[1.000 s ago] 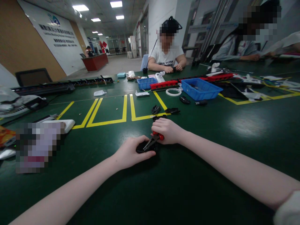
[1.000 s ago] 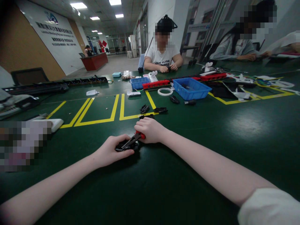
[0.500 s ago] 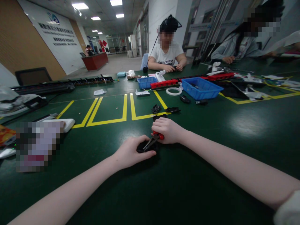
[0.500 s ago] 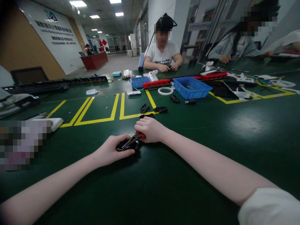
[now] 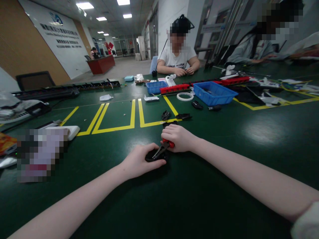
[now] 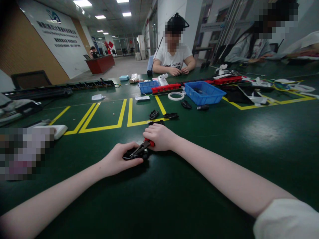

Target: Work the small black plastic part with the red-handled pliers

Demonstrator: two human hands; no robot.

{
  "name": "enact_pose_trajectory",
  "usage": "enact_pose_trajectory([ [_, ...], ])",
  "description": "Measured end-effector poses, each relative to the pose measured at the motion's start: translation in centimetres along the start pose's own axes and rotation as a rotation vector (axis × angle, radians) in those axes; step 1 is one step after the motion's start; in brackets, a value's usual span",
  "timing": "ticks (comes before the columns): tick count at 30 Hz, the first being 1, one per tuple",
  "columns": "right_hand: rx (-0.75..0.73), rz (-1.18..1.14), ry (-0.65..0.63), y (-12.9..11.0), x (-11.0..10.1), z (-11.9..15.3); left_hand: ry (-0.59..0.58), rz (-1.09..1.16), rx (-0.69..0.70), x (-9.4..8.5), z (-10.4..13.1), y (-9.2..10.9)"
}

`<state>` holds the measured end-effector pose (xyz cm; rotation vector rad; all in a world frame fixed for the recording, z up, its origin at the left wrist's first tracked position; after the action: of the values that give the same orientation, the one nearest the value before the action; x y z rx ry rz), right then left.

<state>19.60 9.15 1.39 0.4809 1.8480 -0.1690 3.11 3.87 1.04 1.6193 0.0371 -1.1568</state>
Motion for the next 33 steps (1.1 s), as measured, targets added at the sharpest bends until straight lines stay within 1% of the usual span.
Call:
enact_pose_trajectory([
  [4, -0.008, 0.007, -0.008, -0.10, -0.03, -0.03, -0.008, -0.015, -0.020, 0.06, -0.03, -0.05],
  [20, -0.006, -0.009, -0.035, -0.08, 0.04, -0.05, -0.008, -0.010, -0.024, 0.04, 0.14, 0.04],
  [33, 0.000, -0.020, -0.005, 0.05, 0.01, 0.00, 0.003, 0.004, 0.014, -0.16, 0.11, 0.19],
])
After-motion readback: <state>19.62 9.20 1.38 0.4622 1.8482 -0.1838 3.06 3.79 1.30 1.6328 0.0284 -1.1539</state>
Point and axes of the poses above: each hand's wrist, its own z-axis away from the middle knuckle, its own x-axis out of the palm, y = z × x, the point moved 4 cm from there along -z, towards the middle knuckle, and after that the axes turned 6 degrees about -y, right-handed, at the moved point
